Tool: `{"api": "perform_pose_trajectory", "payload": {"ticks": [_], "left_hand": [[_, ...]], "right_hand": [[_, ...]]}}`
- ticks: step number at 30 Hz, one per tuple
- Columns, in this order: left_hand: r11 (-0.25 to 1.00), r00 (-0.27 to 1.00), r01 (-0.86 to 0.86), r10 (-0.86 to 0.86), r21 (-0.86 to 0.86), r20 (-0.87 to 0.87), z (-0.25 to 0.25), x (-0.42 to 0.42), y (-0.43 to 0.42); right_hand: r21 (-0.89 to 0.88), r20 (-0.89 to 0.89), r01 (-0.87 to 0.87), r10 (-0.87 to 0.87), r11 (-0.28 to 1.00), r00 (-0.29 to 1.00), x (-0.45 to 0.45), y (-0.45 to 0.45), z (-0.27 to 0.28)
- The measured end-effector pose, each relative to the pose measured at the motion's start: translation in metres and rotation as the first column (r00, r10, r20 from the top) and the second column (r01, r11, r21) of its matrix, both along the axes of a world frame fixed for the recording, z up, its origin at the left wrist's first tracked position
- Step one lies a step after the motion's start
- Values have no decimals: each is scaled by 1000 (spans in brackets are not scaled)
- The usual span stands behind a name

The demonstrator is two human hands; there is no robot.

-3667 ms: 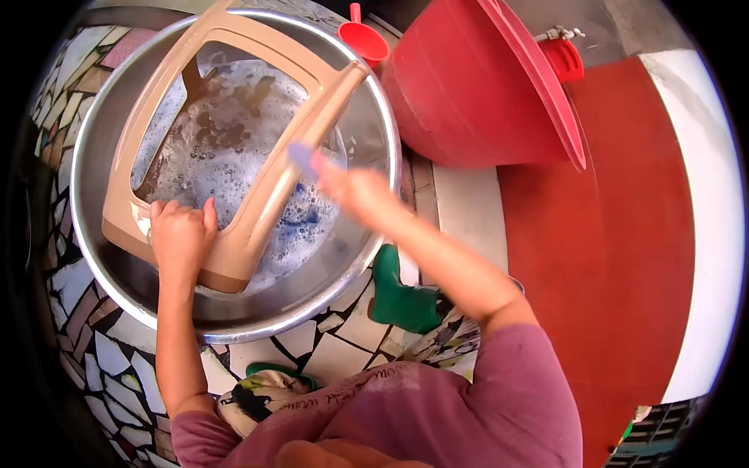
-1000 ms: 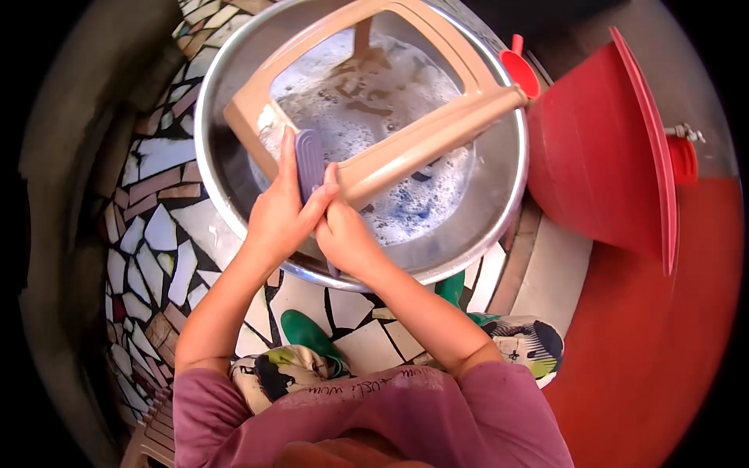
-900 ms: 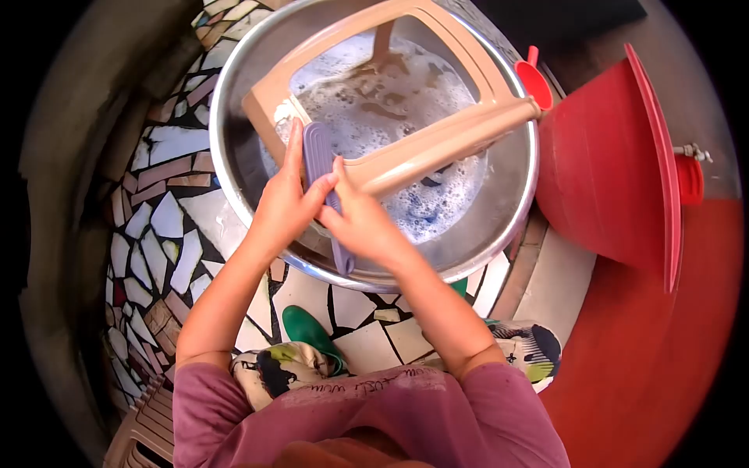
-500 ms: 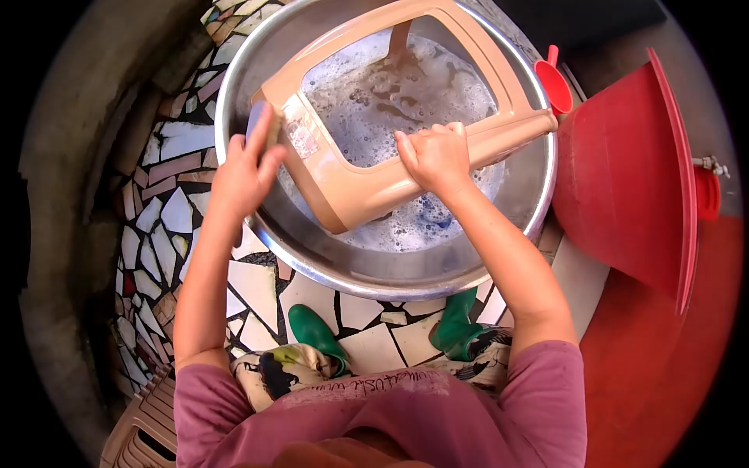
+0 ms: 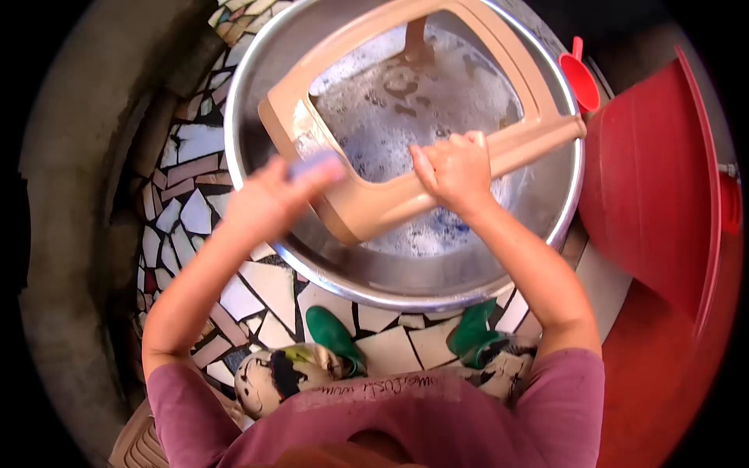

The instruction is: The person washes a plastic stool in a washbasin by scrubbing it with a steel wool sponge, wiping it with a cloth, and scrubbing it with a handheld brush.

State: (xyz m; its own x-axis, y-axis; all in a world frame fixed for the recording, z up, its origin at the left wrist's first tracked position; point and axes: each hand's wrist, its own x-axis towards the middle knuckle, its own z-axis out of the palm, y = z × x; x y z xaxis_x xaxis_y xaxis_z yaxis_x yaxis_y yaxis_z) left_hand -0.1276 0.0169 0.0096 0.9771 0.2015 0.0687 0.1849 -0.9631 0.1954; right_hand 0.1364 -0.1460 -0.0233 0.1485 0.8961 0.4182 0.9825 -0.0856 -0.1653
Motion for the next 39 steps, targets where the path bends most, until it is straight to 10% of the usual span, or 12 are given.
{"api": "perform_pose_trajectory", "payload": {"ticks": [4, 7, 10, 14, 18, 21, 23, 26, 31, 39], "left_hand": [[984, 986, -149, 141, -95, -85, -4, 7, -14], [824, 786, -563, 512, -60, -348, 15, 31, 46], [998, 979, 36, -24, 55, -204, 28, 16, -12], [999, 993, -32, 34, 19, -113, 17, 25, 4], [894, 862, -418, 446, 158, -241, 31, 45, 66], [984, 995, 96, -93, 151, -30, 24, 15, -15], [993, 984, -88, 75, -75, -159, 43, 26, -2], [908, 921, -370, 387, 194, -55, 14, 43, 86], [940, 982, -179, 152, 290, 113, 31, 28, 53], [942, 959, -264, 232, 208, 163, 44, 177, 113]], "right_hand": [[-4, 9, -2, 2, 1000, 1000, 0, 0, -1], [-33, 9, -7, 7, 999, 1000, -7, -11, -1], [-7, 15, 14, -14, 1000, 1000, -6, -8, 9], [20, -13, -7, 7, 1000, 1000, -2, -2, 7], [10, 14, -20, 20, 1000, 1000, -4, -1, 10], [26, -5, -27, 27, 999, 1000, -13, -11, 23], [31, -26, -45, 46, 999, 999, -12, -11, 22], [31, 3, -31, 30, 999, 1000, -6, -1, 14], [82, -39, -70, 73, 994, 997, -13, -12, 22], [39, -22, -94, 95, 995, 995, -10, -8, 29]]}}
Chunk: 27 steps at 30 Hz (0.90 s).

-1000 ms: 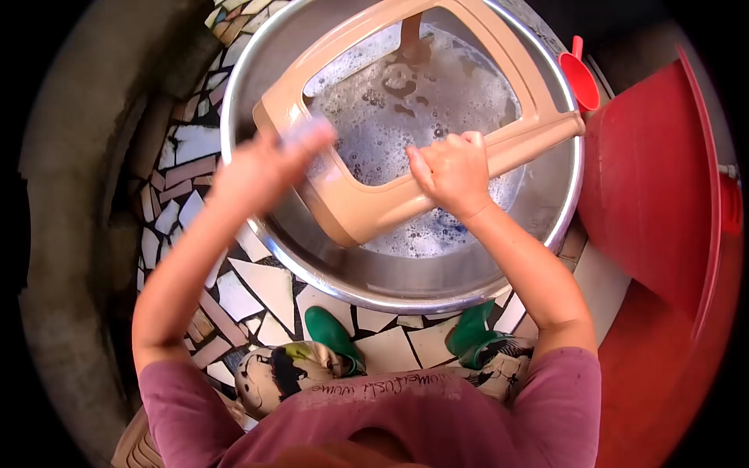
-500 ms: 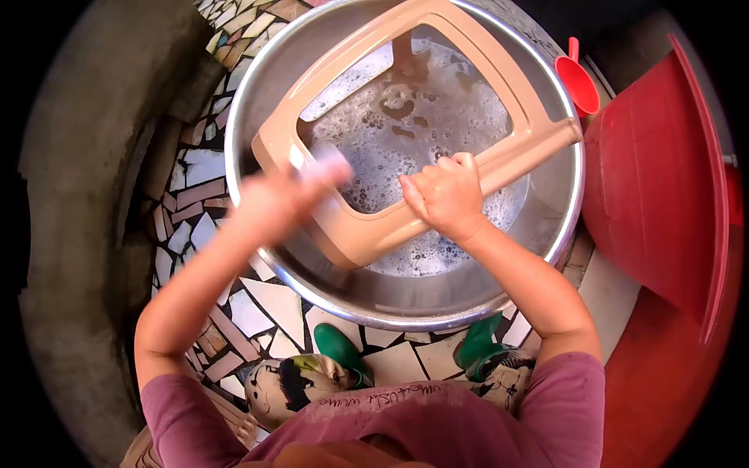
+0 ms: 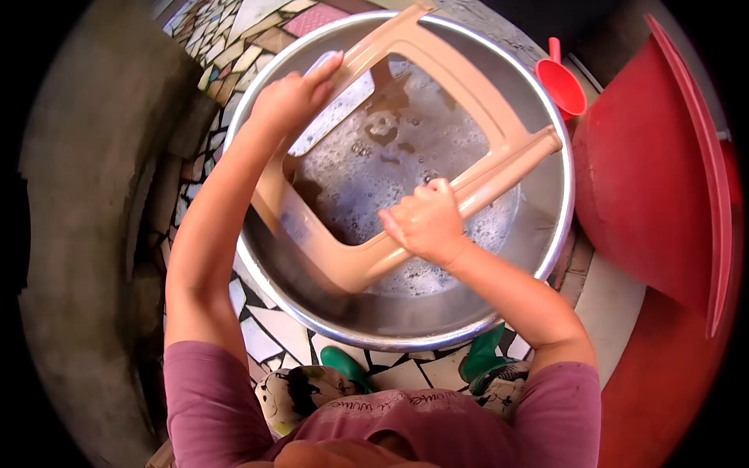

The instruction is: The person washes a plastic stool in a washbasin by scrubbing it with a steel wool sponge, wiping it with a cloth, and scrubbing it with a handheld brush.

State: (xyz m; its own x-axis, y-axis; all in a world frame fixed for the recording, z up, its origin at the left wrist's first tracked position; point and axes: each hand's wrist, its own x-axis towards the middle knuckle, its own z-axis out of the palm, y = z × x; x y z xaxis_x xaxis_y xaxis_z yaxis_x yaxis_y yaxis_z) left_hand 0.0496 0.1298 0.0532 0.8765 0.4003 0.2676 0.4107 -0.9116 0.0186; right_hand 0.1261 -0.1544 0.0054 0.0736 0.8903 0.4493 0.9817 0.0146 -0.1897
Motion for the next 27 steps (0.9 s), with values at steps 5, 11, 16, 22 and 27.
{"api": "perform_pose_trajectory", "payload": {"ticks": [5, 11, 16, 22, 27], "left_hand": [[998, 994, -56, 55, -7, -92, -36, -142, -4], [989, 980, -102, 119, 109, -160, -20, -78, -24], [870, 948, 184, -34, -458, 316, 6, -12, -107], [643, 953, 284, -110, -711, 281, -8, 4, -231], [657, 964, 257, -119, -709, 239, -2, 7, -254]], "right_hand": [[-20, -60, 73, -74, 997, 995, 4, -1, -15], [-2, -72, 61, -61, 998, 996, 3, -4, -21], [80, -598, 38, 17, 996, 801, 22, -22, 14], [60, -947, 228, -17, 972, 320, 31, -40, 23], [143, -950, 288, 50, 947, 308, 89, -76, 23]]}}
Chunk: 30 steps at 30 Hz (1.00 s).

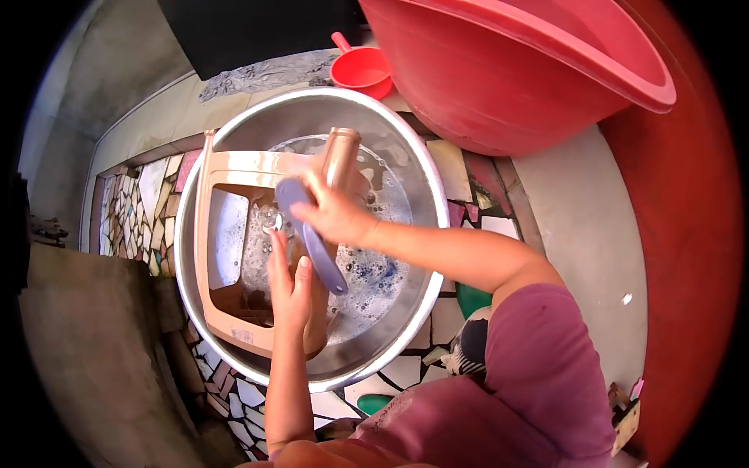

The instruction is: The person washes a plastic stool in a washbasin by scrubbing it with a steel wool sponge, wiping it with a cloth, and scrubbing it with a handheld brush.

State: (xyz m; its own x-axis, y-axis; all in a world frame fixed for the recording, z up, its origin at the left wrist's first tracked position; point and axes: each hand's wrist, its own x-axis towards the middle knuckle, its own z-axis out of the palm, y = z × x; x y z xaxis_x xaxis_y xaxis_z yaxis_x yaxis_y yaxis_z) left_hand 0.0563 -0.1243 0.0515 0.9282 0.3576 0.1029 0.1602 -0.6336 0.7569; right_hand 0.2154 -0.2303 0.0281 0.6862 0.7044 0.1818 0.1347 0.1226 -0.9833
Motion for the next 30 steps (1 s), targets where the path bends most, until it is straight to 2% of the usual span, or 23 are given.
{"api": "perform_pose_trajectory", "payload": {"ticks": [1, 2, 3, 4, 5, 6, 8, 9, 11, 12, 14, 17, 18, 21, 24, 26, 28, 30], "left_hand": [[853, 999, 4, -21, 522, 27, -12, -3, 4], [792, 999, -34, 50, 609, -10, -25, -2, 5], [887, 989, -12, 77, 462, -122, -27, -2, 2], [953, 969, -15, 88, 301, -231, -28, -1, 0], [863, 989, -74, 126, 500, -72, -42, 0, -6], [864, 988, -79, 133, 498, -73, -41, 1, -8], [794, 957, -43, 207, 606, -203, -40, 5, -13], [767, 966, -73, 213, 638, -146, -45, 6, -12], [786, 967, -75, 208, 614, -148, -46, 6, -10], [796, 969, -80, 204, 600, -141, -45, 6, -10], [803, 971, -85, 200, 589, -132, -44, 6, -7], [828, 983, -79, 156, 555, -94, -48, 5, -1], [836, 981, -72, 157, 544, -112, -48, 3, -2], [826, 979, -73, 168, 558, -120, -49, 3, -4], [864, 968, -93, 194, 494, -157, -47, 4, -3], [845, 987, -82, 143, 528, -74, -50, 6, 0], [854, 981, -73, 155, 515, -119, -51, 4, -2], [863, 976, -42, 142, 503, -163, -50, 0, -6]], "right_hand": [[107, 73, 182, -191, 977, 979, 14, -11, -3], [255, -112, 119, -92, 960, 989, 31, -28, 6], [72, -142, 120, -109, 990, 984, 55, -48, 4], [50, -271, 133, -115, 990, 956, 75, -61, 4], [4, -313, 129, -122, 992, 942, 89, -76, 12], [-39, -257, 200, -203, 979, 945, 102, -84, 7], [-119, -65, 286, -294, 951, 953, 122, -90, -1], [-129, -63, 285, -294, 950, 954, 125, -91, -1], [-153, 103, 198, -184, 968, 978, 123, -85, -3], [-115, 337, 199, -150, 973, 929, 122, -79, -12], [-141, 588, 341, -199, 930, 784, 116, -64, -23], [-115, 691, 434, -242, 894, 681, 120, -32, -7], [-186, 680, 432, -202, 882, 705, 113, -19, 10], [-185, 692, 420, -186, 888, 698, 121, -32, -4], [-229, 568, 415, -226, 880, 792, 116, -75, -28], [-221, 608, 408, -202, 886, 768, 121, -62, -24], [-96, 694, 408, -232, 908, 681, 122, -24, -12], [-198, 685, 419, -181, 886, 706, 123, -11, -4]]}}
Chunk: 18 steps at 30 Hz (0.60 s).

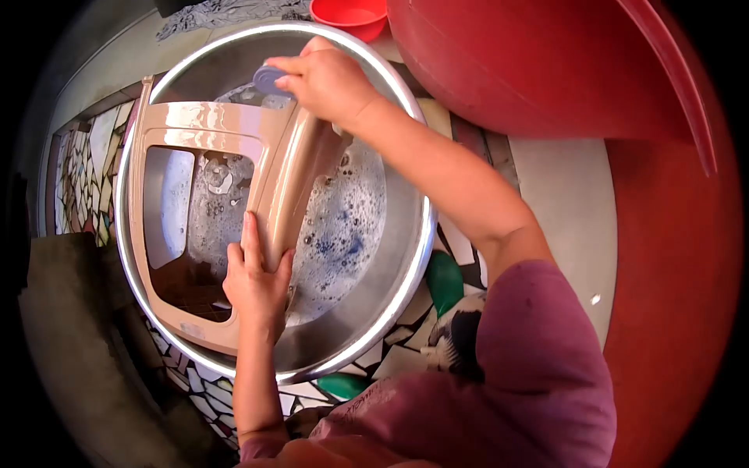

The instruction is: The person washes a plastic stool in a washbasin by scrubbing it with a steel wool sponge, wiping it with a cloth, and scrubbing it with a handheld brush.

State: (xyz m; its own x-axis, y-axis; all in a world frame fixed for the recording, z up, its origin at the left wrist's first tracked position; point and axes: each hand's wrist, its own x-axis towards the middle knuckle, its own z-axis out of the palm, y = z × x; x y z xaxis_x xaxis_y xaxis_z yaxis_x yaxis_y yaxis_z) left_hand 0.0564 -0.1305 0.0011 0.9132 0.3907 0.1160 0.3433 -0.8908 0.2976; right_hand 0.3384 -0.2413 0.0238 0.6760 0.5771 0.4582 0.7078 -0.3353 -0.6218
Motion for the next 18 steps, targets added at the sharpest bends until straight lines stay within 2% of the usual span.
{"api": "perform_pose_trajectory", "payload": {"ticks": [1, 4, 7, 8, 10, 11, 13, 14, 16, 18], "left_hand": [[1000, 1000, -19, 19, -24, 18, 2, 1, 0], [1000, 1000, -23, 23, -2, 18, -1, 0, 6], [1000, 997, -16, 15, 22, 72, -3, 3, 10], [999, 999, -18, 16, 31, 50, -5, 3, 7], [999, 997, 31, -33, 35, 66, -8, 2, -1], [999, 997, 38, -40, 38, 71, -8, 2, -2], [1000, 999, 1, -1, 13, 46, -1, 1, 2], [999, 999, -39, 39, -22, -2, 1, 1, 3], [998, 997, -54, 56, -31, 47, 1, 0, 4], [999, 999, -32, 33, -7, 18, -3, 1, 4]], "right_hand": [[-4, 92, 20, -19, 1000, 996, -1, -14, -3], [-4, -103, 66, -66, 998, 992, -5, -71, -30], [-82, -101, 35, -44, 996, 994, -6, -52, -8], [-102, -19, -15, 13, 995, 1000, -3, -32, -3], [-58, 24, -6, 8, 998, 1000, -9, 1, 4], [-53, 16, 10, -9, 999, 1000, -13, -10, 2], [-140, -148, 50, -71, 989, 986, -7, -47, 7], [-184, -158, 76, -106, 980, 982, -8, -69, -4], [-235, -172, 89, -132, 968, 976, -6, -81, -24], [-68, -280, 139, -153, 988, 948, -3, -74, -34]]}}
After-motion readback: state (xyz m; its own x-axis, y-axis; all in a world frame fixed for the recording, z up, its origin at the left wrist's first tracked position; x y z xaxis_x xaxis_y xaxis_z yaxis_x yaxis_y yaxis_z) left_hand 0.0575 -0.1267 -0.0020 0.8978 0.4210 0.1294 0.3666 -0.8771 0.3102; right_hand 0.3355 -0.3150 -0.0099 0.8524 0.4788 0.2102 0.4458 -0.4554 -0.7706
